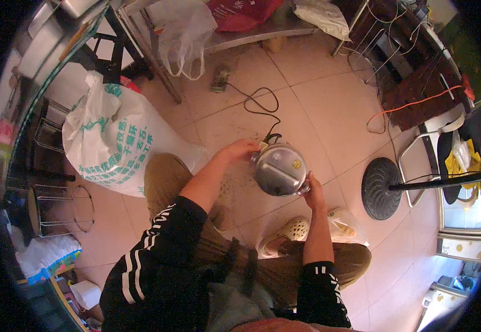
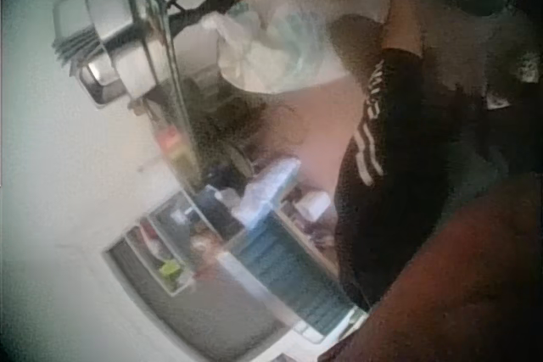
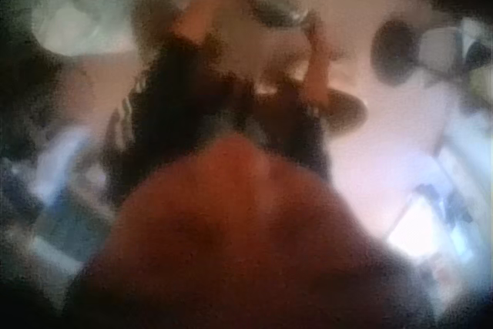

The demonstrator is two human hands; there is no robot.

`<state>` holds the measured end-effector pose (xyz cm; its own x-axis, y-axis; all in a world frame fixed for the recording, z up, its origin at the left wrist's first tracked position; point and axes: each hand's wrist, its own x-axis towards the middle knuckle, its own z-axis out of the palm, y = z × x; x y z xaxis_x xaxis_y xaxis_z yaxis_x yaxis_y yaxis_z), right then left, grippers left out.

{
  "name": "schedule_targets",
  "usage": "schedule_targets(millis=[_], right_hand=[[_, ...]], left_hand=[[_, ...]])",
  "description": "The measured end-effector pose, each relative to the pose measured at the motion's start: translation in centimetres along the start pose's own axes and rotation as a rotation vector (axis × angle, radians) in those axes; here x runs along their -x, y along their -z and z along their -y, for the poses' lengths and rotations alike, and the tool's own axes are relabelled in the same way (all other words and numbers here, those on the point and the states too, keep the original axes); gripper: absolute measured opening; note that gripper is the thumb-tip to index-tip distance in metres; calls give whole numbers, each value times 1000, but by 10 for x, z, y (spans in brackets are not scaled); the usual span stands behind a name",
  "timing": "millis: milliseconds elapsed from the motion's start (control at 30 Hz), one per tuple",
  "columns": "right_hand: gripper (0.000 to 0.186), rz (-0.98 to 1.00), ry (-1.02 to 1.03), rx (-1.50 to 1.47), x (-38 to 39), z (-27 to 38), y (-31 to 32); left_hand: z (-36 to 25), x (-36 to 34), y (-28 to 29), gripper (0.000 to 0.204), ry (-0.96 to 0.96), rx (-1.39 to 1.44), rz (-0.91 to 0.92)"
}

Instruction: The person sits on the floor and operates a small electric grinder, repeatedly shaking and rotating the container to process the contents. After grinding, the person opens the lid, stands up, and retrieves a plastic bag from a nearby shelf.

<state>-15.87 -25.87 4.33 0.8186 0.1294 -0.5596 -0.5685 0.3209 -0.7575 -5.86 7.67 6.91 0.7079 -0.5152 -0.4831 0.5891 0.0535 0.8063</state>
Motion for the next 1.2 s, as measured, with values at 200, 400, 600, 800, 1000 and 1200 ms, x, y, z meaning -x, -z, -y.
schedule_targets(millis=[200,400,600,800,1000,1200], right_hand=[[60,150,-192,300,24,-10,-14],[81,-10,-186,617,15,-45,-18],[80,-11,-121,674,0,-60,-12],[75,-66,-243,509,6,-20,-5],[72,-148,-7,348,-14,20,1],[68,-54,122,-82,-51,47,-9]], left_hand=[[18,17,-5,45,272,-407,-52],[78,2,3,53,256,-436,-41],[83,-2,8,50,217,-519,-12],[37,9,-9,51,270,-427,-95],[-13,0,7,37,102,-130,-100],[-28,-42,-4,30,-114,135,-200]])
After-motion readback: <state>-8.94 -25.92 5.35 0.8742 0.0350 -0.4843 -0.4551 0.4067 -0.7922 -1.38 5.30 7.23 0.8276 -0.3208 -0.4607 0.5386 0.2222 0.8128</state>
